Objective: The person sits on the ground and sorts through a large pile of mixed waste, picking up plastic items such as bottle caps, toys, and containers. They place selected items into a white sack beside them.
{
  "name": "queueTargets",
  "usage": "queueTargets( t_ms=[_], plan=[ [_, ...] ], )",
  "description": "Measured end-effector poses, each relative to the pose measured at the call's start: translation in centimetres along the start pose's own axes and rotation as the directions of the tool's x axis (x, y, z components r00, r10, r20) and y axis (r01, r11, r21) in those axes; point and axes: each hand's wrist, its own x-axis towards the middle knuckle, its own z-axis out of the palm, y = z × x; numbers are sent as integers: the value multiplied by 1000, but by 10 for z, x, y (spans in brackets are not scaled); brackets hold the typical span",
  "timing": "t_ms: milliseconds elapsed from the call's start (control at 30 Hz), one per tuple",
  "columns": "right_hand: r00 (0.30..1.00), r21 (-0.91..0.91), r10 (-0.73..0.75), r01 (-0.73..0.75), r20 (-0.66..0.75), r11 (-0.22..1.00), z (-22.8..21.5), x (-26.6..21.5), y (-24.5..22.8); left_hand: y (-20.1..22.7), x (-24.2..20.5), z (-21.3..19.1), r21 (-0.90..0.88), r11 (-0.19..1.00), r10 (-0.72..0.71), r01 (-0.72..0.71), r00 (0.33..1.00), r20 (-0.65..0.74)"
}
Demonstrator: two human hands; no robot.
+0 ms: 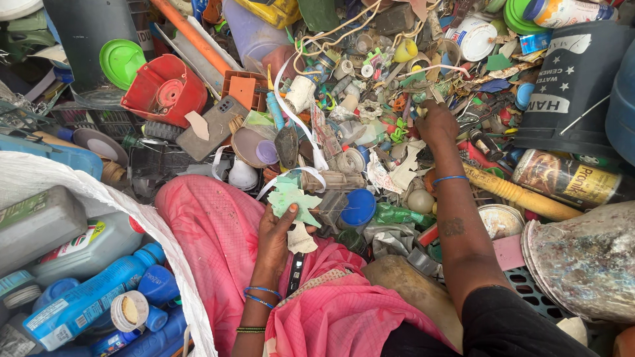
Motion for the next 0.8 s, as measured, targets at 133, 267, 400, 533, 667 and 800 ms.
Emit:
queueTargets(
  t_ms=[133, 267, 400, 533, 667, 800],
  plan=[
    [996, 47, -63, 67, -70, 997, 12, 4, -7, 0, 4, 1, -6, 1000, 13, -13, 1000, -10],
    [996, 144, -29, 41, -81, 989, 17, -1, -9, -3, 0, -2, -14, 1000, 6, -6, 1000, -4],
    [982, 398, -116, 168, -151, 902, -8, 0, -34, -1, 5, -2, -30, 999, 20, -20, 1000, -7],
    [964, 589, -234, 265, -130, 763, -46, -36, -119, -7, 1, -10, -57, 998, 29, -28, 1000, 11],
    [828, 802, -541, 419, -145, 426, -107, -93, -252, -8, 4, -11, -37, 999, 15, -15, 1000, -13],
    [425, 964, -894, 264, -139, -24, -155, -154, -341, -8, 1, -10, -44, 998, 47, -47, 999, 16]
  ],
)
